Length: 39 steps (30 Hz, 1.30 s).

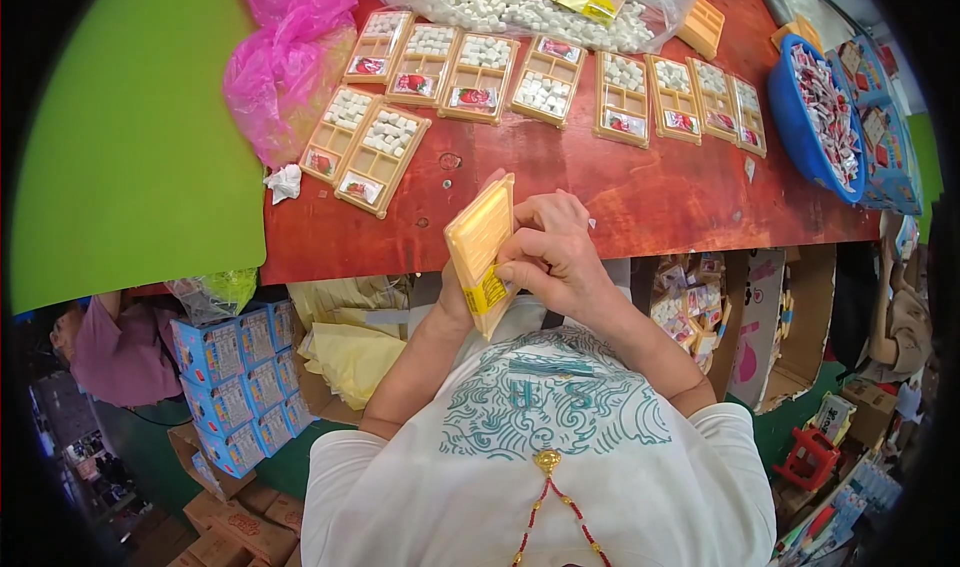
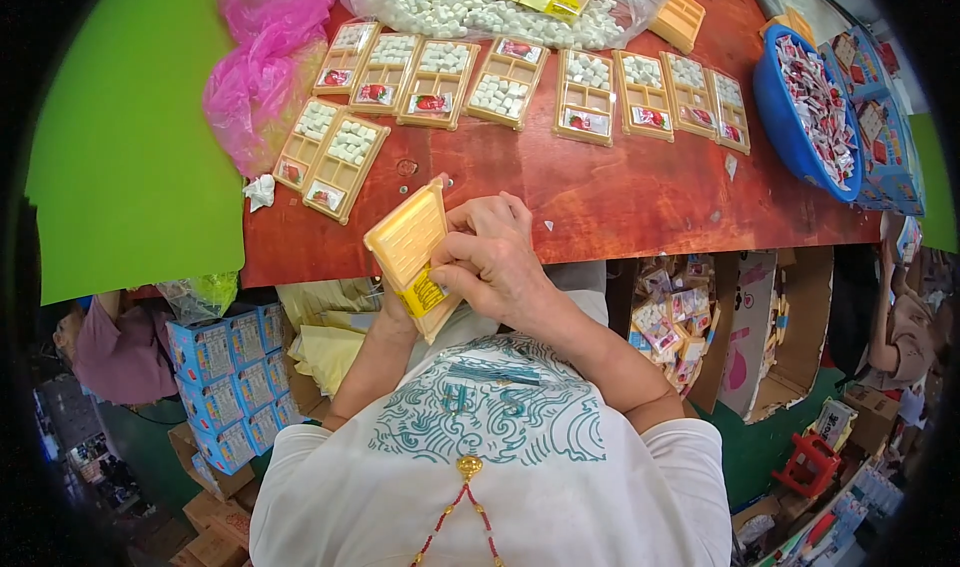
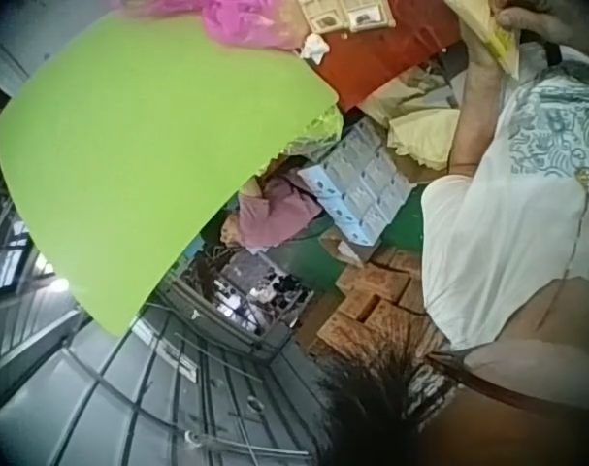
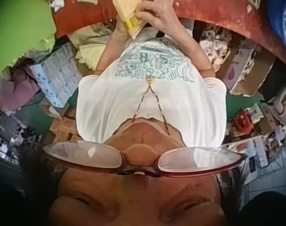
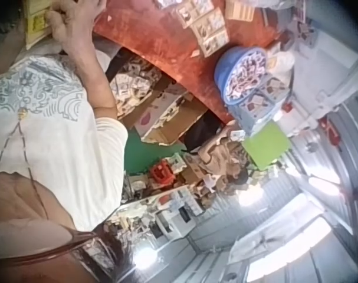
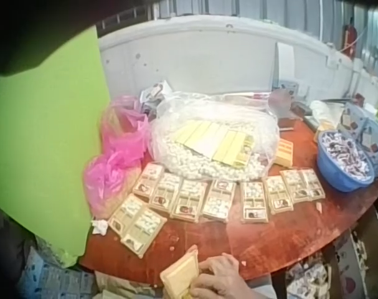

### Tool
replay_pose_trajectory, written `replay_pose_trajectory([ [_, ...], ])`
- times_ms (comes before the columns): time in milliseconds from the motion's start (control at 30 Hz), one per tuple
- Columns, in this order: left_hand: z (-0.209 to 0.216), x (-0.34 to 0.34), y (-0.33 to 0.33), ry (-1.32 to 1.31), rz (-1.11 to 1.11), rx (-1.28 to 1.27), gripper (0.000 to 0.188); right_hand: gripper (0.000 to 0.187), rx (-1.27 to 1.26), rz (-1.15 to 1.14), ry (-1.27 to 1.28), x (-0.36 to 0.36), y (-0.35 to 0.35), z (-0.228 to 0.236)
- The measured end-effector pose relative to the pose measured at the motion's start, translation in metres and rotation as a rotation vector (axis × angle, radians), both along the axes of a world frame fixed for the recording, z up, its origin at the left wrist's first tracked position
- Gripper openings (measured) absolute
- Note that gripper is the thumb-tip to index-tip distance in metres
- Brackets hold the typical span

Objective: Packing small white blocks into plastic trays and applying labels.

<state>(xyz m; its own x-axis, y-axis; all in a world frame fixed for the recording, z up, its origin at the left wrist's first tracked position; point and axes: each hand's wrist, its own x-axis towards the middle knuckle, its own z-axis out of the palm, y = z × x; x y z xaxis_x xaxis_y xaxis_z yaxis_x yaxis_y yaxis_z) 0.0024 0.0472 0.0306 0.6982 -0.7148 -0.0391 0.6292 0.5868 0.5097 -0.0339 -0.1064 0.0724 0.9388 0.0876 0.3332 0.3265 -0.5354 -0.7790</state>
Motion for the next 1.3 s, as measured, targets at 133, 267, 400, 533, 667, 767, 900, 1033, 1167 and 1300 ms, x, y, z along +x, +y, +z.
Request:
replay_pose_trajectory([
  [133, 0.019, -0.011, 0.011, 0.148, 0.106, 0.009, 0.067, 0.013, 0.008, -0.018, 0.072, 0.001, -0.004, -0.006],
  [267, -0.001, -0.021, 0.028, -0.149, 0.099, 0.298, 0.055, 0.012, -0.002, -0.019, 0.052, 0.003, 0.005, -0.012],
  [400, 0.002, -0.021, 0.025, -0.22, 0.187, 0.557, 0.038, 0.013, -0.042, -0.04, 0.047, 0.004, 0.007, -0.018],
  [533, 0.007, -0.016, 0.024, -0.08, 0.167, 0.473, 0.033, 0.013, -0.111, -0.046, 0.007, 0.004, 0.006, -0.018],
  [667, 0.002, -0.017, 0.028, -0.062, 0.156, 0.482, 0.03, 0.011, -0.175, -0.03, -0.033, 0.001, 0.007, -0.014],
  [767, -0.007, -0.018, 0.03, -0.11, 0.183, 0.524, 0.036, 0.011, -0.199, -0.008, -0.047, 0.001, 0.008, -0.014],
  [900, -0.012, -0.02, 0.03, -0.111, 0.244, 0.536, 0.036, 0.014, -0.246, 0.0, -0.065, 0.0, 0.008, -0.013],
  [1033, -0.008, -0.021, 0.024, -0.021, 0.3, 0.449, 0.031, 0.014, -0.23, -0.006, -0.096, -0.002, 0.011, -0.015],
  [1167, -0.009, -0.021, 0.022, 0.051, 0.304, 0.397, 0.032, 0.014, -0.202, 0.013, -0.107, -0.003, 0.01, -0.017],
  [1300, -0.007, -0.023, 0.021, 0.111, 0.31, 0.329, 0.034, 0.037, -0.106, 0.028, -0.008, -0.006, 0.009, -0.017],
])
